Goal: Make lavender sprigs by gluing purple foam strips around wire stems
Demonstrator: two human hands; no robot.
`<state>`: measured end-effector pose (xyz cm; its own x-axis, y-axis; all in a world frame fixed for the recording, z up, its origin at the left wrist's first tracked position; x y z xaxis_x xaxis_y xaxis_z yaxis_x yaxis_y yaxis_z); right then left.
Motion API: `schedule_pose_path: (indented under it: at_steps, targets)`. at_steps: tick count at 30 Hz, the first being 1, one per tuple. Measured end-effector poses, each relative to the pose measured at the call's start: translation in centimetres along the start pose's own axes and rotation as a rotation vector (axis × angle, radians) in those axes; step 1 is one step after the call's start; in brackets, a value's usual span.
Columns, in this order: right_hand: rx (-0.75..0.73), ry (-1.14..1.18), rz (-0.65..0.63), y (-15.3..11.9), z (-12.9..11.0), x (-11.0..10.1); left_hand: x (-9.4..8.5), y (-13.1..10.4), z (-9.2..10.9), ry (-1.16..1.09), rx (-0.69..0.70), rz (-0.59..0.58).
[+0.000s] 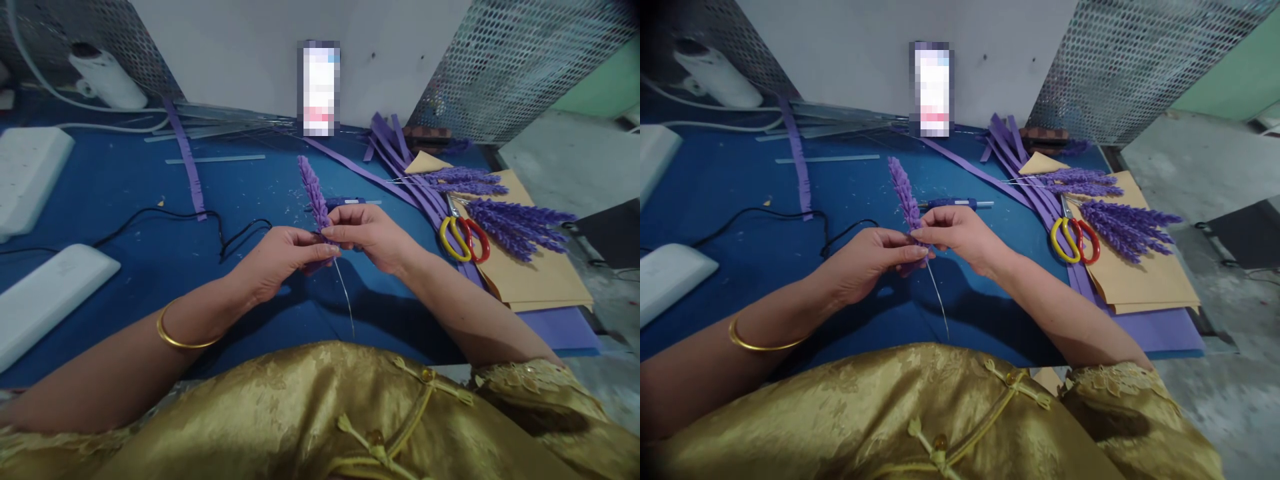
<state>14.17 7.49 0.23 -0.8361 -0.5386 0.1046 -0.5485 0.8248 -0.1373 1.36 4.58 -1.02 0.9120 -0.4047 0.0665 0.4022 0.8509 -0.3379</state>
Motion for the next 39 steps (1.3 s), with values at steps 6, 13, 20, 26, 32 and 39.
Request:
schedule_pose_path:
  at_steps: [6, 13, 20, 26, 32, 39]
  targets:
    - [-0.012, 0.069, -0.024, 0.08, 0.15, -0.16, -0.05, 0.17, 0.06, -0.092, 0.054, -0.009]
    - [-0.084, 0.259, -0.164, 0.44, 0.71, -0.56, -0.5, 0.37, -0.25, -0.249, 0.061, 0.03]
    - [-0.131, 0.267, -0.147, 0.46, 0.42, -0.22, -0.23, 0.16, -0.14, -0.253, 0.058, 0.014]
    - [-0.11, 0.178, -0.117, 0.15, 0.11, -0.59, -0.29, 0.51, -0.2, -0.189, 0.059, -0.074]
    - [-0.09, 0.143, -0.14, -0.02, -0.15, -0.52, -0.8, 0.64, 0.17, -0.067, 0.063, -0.148]
    - [0.026, 0.091, -0.174, -0.02, -0.13, -0.32, -0.52, 0.4, 0.6, 0.099, 0.107, -0.093]
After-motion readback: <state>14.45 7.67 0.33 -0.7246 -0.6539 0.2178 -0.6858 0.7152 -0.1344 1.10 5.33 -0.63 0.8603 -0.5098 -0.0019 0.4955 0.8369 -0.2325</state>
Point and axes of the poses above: each hand's wrist, its own y-axis towards the middle knuckle, its own x-axis out of the palm, z = x × y, the point moved 6 cm from there along y, towards the middle knuckle, and after that the axes turned 6 degrees about -z, right-handed, at the moved point
